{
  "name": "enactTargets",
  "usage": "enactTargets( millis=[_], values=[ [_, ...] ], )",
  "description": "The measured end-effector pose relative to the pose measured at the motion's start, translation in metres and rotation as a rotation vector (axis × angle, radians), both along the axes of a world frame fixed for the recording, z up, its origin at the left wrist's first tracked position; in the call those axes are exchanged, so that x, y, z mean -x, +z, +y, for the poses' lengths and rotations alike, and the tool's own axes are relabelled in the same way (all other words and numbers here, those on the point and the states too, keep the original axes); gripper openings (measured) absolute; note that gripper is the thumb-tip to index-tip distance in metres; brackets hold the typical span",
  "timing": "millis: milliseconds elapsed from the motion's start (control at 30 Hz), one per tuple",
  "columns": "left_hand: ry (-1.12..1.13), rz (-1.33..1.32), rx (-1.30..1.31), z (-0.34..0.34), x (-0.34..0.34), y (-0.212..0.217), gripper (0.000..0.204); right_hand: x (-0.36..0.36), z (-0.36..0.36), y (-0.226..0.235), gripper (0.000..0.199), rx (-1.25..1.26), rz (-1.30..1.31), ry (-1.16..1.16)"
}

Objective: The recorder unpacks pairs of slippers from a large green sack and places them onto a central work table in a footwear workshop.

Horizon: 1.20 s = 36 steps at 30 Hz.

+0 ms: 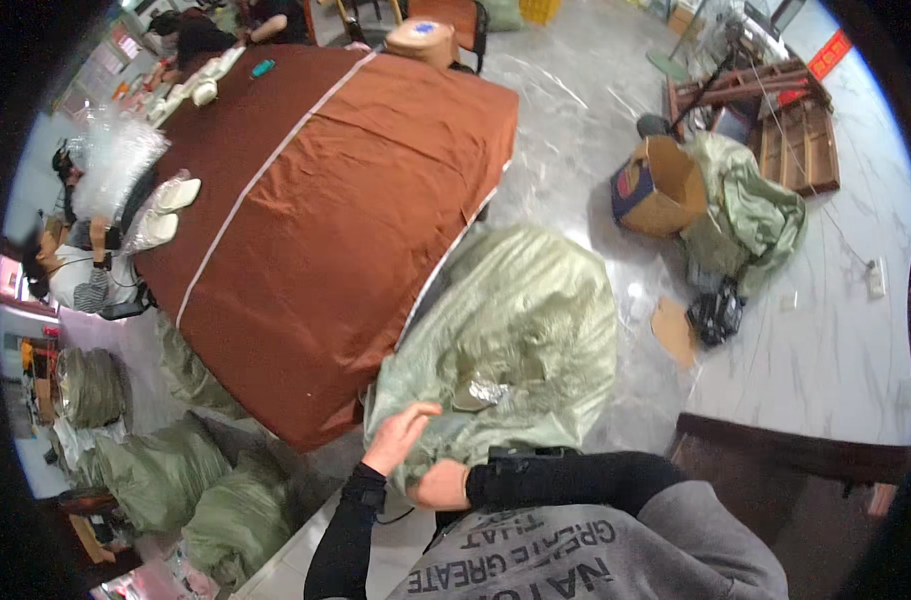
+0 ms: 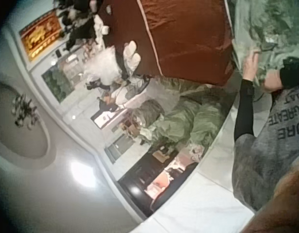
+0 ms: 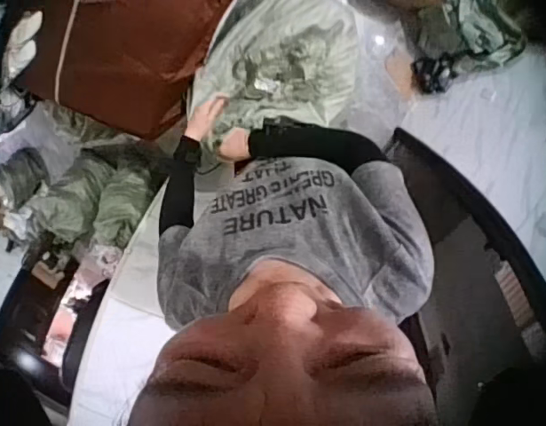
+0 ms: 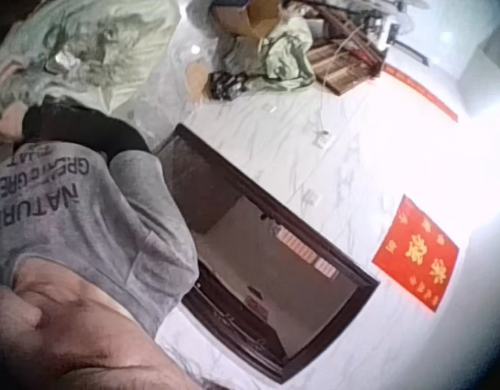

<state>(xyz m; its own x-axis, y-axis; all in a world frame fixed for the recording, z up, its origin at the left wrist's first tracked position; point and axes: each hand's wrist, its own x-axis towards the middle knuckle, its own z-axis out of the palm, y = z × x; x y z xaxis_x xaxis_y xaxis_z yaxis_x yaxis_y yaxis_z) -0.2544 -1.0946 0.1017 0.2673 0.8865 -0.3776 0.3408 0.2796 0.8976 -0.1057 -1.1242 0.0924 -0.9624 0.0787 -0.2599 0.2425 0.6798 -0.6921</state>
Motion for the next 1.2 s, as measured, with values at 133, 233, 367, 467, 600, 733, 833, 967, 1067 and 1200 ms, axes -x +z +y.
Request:
enactTargets(
  millis=[133, 233, 367, 467, 600, 733, 833, 967, 1067, 1200],
  values=[
    [-0.307, 0.417, 0.394, -0.129, 0.034, -0.119, 0.045, -0.019, 0.053, -0.021, 0.019, -0.001, 0.169, -0.309],
    [-0.587, 0.678, 0.513, -0.152, 0.018, -0.147, 0.041, -0.113, 0.094, -0.134, 0.023, -0.148, -0.141, -0.260],
    [-0.199, 0.574, 0.191, -0.104, -0.034, -0.162, 0.022, -0.223, 0.140, -0.195, 0.035, -0.528, -0.829, -0.112],
    [0.111, 0.309, -0.125, -0.052, -0.068, -0.195, 0.021, -0.268, 0.182, -0.169, 0.035, -0.608, -0.853, -0.156],
    [0.188, 0.261, 0.408, 0.047, -0.094, -0.249, 0.052, -0.318, 0.226, -0.069, 0.035, -0.663, -0.660, -0.200],
    [0.212, 0.491, -0.168, 0.194, -0.113, -0.202, 0.040, -0.365, 0.235, -0.003, 0.038, -0.503, -0.926, -0.398],
    [0.178, 0.488, -0.561, 0.279, -0.118, -0.135, 0.026, -0.404, 0.275, -0.009, 0.032, -0.540, -0.814, -0.838],
    [-0.047, 1.124, -0.595, 0.293, -0.081, -0.164, 0.014, -0.274, 0.289, -0.059, 0.036, -1.364, -0.022, -0.930],
    [0.306, 0.336, -0.658, 0.243, -0.169, -0.154, 0.020, -0.241, 0.251, -0.097, 0.022, -0.621, -0.309, -0.439],
    [-0.175, 0.791, -0.463, 0.161, -0.154, -0.206, 0.049, -0.273, 0.257, -0.201, 0.039, -0.548, -0.123, -0.501]
  ],
)
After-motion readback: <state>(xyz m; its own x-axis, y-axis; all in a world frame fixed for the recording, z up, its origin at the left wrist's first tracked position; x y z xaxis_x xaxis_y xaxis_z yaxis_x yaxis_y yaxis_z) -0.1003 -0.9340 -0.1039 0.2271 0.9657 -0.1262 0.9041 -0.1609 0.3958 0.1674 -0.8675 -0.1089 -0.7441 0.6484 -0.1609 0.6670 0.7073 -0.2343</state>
